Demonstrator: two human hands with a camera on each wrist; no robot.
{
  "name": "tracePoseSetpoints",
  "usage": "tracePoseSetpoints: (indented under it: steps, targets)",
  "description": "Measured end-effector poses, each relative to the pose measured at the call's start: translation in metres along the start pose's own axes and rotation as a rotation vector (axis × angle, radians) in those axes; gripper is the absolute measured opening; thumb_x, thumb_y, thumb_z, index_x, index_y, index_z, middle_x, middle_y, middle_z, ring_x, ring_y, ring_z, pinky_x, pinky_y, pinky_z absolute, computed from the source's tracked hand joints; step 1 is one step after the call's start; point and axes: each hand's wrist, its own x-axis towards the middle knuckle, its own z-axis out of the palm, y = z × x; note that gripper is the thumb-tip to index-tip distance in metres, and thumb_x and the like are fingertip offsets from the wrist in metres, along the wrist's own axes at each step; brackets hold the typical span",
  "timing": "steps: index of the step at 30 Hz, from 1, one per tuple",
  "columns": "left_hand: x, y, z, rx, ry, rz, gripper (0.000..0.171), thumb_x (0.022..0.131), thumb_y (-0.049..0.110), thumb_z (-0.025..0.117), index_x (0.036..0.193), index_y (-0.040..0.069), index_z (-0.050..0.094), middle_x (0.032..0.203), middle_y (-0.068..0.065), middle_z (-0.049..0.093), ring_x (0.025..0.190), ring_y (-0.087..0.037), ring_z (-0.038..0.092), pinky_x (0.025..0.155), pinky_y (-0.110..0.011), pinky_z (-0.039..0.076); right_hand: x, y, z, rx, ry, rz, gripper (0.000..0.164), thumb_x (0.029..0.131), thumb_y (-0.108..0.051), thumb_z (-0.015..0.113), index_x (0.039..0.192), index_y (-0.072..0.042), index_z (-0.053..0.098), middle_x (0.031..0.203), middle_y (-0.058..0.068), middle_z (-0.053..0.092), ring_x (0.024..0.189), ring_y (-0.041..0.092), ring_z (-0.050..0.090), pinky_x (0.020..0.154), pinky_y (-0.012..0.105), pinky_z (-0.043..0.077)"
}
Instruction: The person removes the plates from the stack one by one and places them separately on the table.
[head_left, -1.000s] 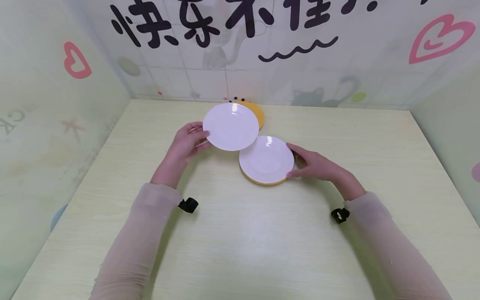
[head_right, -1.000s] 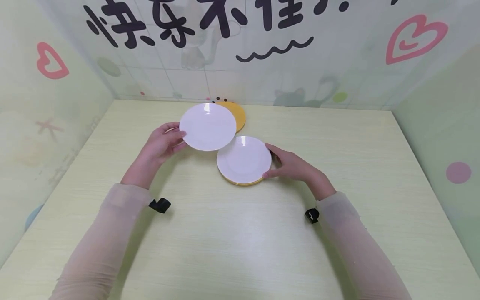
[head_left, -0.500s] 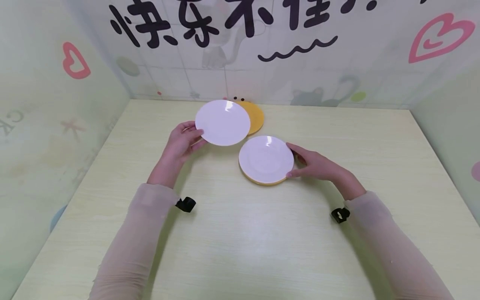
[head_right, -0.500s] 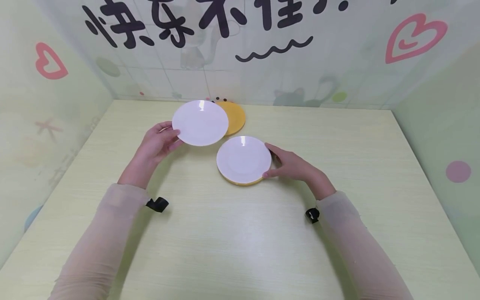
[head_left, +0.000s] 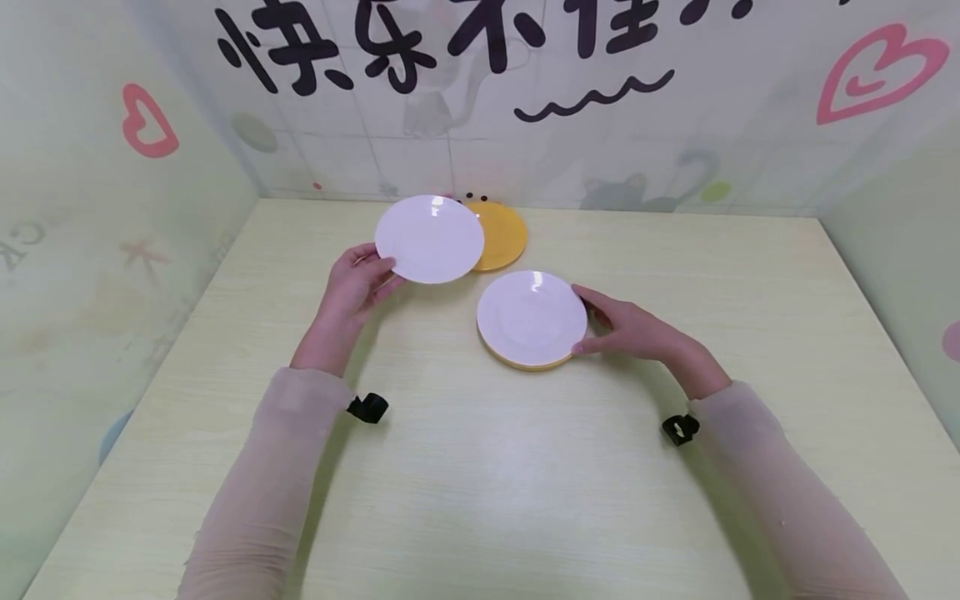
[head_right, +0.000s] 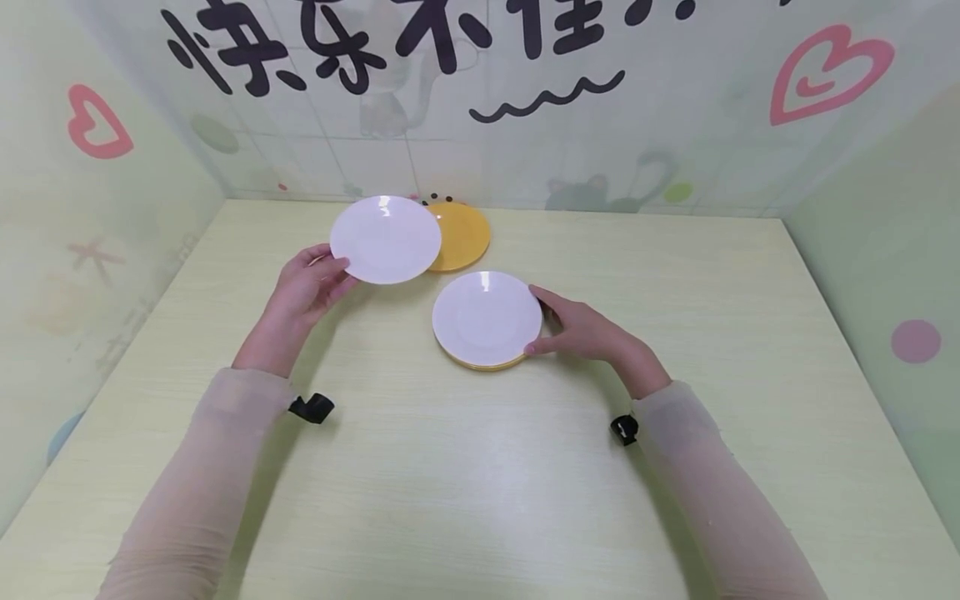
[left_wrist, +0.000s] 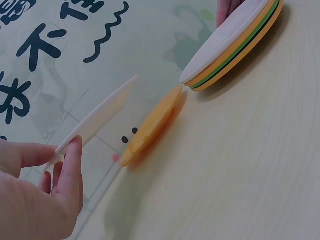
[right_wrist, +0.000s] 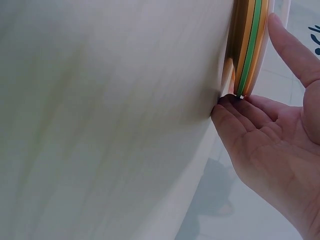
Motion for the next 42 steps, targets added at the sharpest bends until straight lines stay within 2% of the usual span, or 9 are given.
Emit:
tracePoseSetpoints:
  steps: [12, 22, 31, 36, 42]
  targets:
    - [0.001, -0.001, -0.002, -0.047, 0.033, 0.011, 0.032, 0.095, -0.008, 0.056, 0.115, 0.013, 0.044, 0.114, -0.002, 0.051, 0.093, -0.012, 0.063, 0.078, -0.019, 0.062, 0.000, 0.001, -0.001, 0.008, -0.001, 0.008, 0.099, 0.087, -0.036, 0.078, 0.160, -0.009, 0.017, 0.165, 0.016, 0.023, 0.152, 0.037, 0.023, 0.127, 0.055, 0.021]
    - [0.005, -0.001, -0.009, -0.071, 0.077, 0.009, 0.043, 0.095, -0.005, 0.058, 0.130, 0.009, 0.038, 0.117, -0.001, 0.050, 0.098, -0.012, 0.061, 0.084, -0.018, 0.061, 0.001, 0.001, 0.000, 0.005, -0.003, 0.012, 0.099, 0.087, -0.036, 0.078, 0.160, -0.010, 0.017, 0.165, 0.015, 0.023, 0.152, 0.036, 0.023, 0.127, 0.055, 0.021]
    - [0.008, 0.001, -0.014, -0.122, 0.103, 0.026, 0.035, 0.094, -0.007, 0.059, 0.117, 0.012, 0.042, 0.116, -0.002, 0.051, 0.096, -0.012, 0.063, 0.081, -0.018, 0.061, 0.001, 0.001, 0.000, 0.010, -0.005, 0.017, 0.099, 0.086, -0.037, 0.078, 0.160, -0.011, 0.017, 0.165, 0.014, 0.023, 0.153, 0.035, 0.022, 0.127, 0.055, 0.021]
    - [0.011, 0.001, -0.016, -0.137, 0.109, 0.045, 0.035, 0.093, -0.008, 0.059, 0.115, 0.013, 0.041, 0.115, -0.002, 0.051, 0.095, -0.013, 0.062, 0.078, -0.017, 0.062, 0.001, 0.000, 0.000, 0.010, -0.005, 0.020, 0.099, 0.087, -0.037, 0.077, 0.160, -0.012, 0.017, 0.165, 0.014, 0.023, 0.153, 0.036, 0.023, 0.127, 0.055, 0.021]
    - [0.016, -0.001, -0.018, -0.143, 0.141, 0.051, 0.049, 0.094, -0.008, 0.059, 0.131, 0.016, 0.038, 0.120, -0.001, 0.052, 0.096, -0.013, 0.062, 0.078, -0.017, 0.062, 0.001, 0.000, -0.001, 0.008, -0.005, 0.023, 0.099, 0.087, -0.035, 0.078, 0.160, -0.011, 0.016, 0.165, 0.015, 0.023, 0.152, 0.036, 0.023, 0.127, 0.054, 0.021]
